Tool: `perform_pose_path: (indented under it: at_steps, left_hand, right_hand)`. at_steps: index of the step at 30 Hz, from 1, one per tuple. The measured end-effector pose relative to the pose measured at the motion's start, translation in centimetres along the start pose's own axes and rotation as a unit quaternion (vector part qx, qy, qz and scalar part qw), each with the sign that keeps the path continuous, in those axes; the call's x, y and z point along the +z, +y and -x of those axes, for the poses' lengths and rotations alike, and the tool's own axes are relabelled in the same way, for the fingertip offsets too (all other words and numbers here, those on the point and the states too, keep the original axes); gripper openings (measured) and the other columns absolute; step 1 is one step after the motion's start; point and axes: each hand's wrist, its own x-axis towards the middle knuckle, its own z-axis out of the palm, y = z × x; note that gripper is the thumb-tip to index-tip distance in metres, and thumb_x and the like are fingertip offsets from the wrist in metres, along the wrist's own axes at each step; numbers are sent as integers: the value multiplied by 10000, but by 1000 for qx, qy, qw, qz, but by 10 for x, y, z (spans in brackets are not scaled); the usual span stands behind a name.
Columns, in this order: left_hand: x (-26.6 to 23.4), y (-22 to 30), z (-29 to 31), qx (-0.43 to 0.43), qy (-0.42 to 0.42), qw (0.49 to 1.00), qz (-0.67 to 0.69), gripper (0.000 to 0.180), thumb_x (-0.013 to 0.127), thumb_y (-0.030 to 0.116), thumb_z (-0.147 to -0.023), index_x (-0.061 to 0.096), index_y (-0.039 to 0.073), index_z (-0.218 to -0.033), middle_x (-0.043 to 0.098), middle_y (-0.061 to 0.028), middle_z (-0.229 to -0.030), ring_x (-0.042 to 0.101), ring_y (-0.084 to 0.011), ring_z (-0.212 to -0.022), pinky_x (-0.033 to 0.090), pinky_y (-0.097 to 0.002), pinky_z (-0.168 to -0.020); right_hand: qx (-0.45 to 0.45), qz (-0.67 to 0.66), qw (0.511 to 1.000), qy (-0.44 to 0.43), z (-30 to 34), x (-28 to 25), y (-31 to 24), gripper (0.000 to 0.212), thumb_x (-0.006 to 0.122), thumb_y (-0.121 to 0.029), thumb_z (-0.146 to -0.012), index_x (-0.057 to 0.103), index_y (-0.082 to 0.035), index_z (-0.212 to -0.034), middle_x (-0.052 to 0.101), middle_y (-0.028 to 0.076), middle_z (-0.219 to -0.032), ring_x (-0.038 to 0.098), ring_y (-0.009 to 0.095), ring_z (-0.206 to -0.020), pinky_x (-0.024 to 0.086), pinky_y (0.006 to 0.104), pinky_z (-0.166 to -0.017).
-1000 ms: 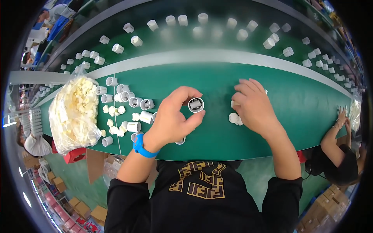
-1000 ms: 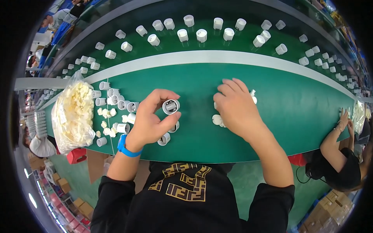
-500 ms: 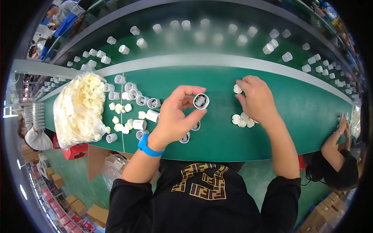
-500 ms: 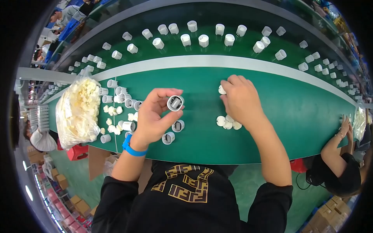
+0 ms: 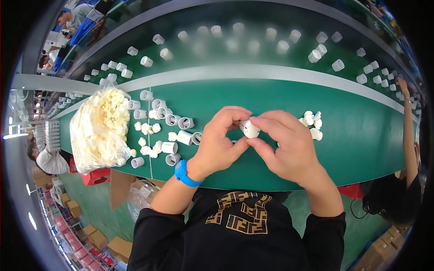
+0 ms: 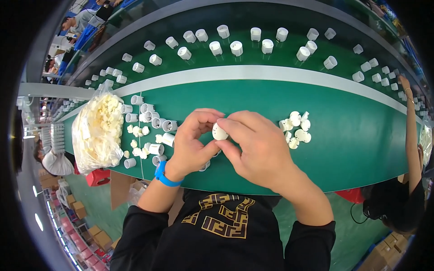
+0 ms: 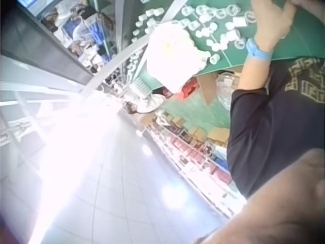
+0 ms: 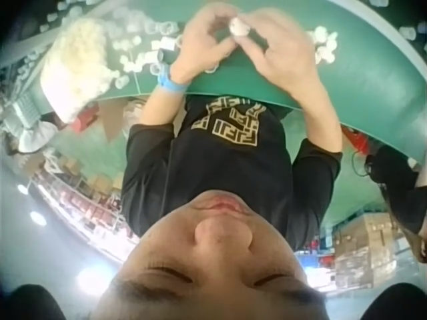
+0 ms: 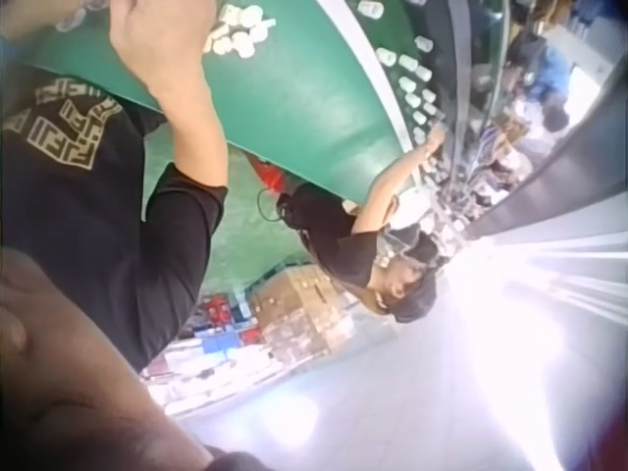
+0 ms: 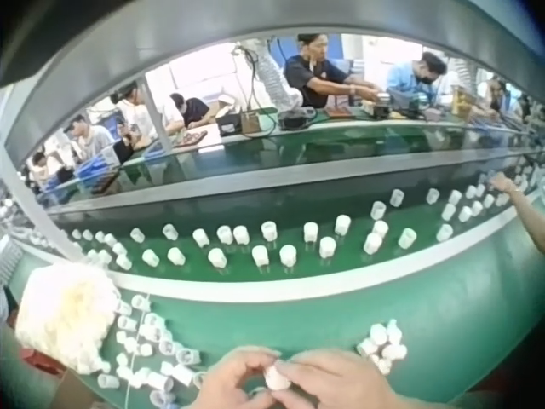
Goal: The person assembles small white plastic components by manually inserting small white inserts into white plastic housings.
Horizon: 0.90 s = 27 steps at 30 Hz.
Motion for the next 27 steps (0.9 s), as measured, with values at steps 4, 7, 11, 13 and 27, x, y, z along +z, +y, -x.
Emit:
perform_pose_path:
  at_steps: [4,7,11,13,27]
  left_hand:
    - [3,-1,0,20,18,999,-37,438,754,-79,-796,624,34,-1198,625,-127,-1294,665,-235,-1159,589,-363,-976]
    - [5,1,-3,56,16,989,-136,432,757,-96,-772,649,30,-1170,652,-140,-1262,682,-252,-1135,608,-358,-943]
    - [6,2,-1,85,25,983,-160,426,759,-101,-758,657,21,-1154,671,-147,-1238,691,-261,-1118,614,-355,-932]
    - [4,0,2,51,20,986,-158,426,758,-98,-758,656,24,-1153,675,-145,-1234,691,-264,-1118,610,-356,-937]
    - [2,13,-15,36,-16,985,-170,354,794,-20,-772,690,32,-1106,717,-143,-1132,713,-290,-1059,592,-365,-887]
  right_hand:
    - [-12,61,998,2,4,-1,-3,386,864,-66,-750,725,-37,-1109,721,96,-1048,713,285,-860,575,363,-691]
    - [-6,144,989,-20,7,-2,-10,357,857,-83,-762,725,-24,-1088,723,88,-1043,717,283,-868,580,369,-690]
    - [2,135,991,-24,7,-2,-11,327,834,-80,-797,721,-2,-1094,726,106,-1051,722,289,-879,588,367,-713]
    - [61,-36,997,-24,8,-3,-9,286,808,-63,-833,723,4,-1098,729,129,-1048,725,298,-886,590,357,-735]
    - [259,-116,958,-44,-6,3,3,92,737,-53,-910,678,9,-942,734,108,-855,721,187,-735,577,299,-678]
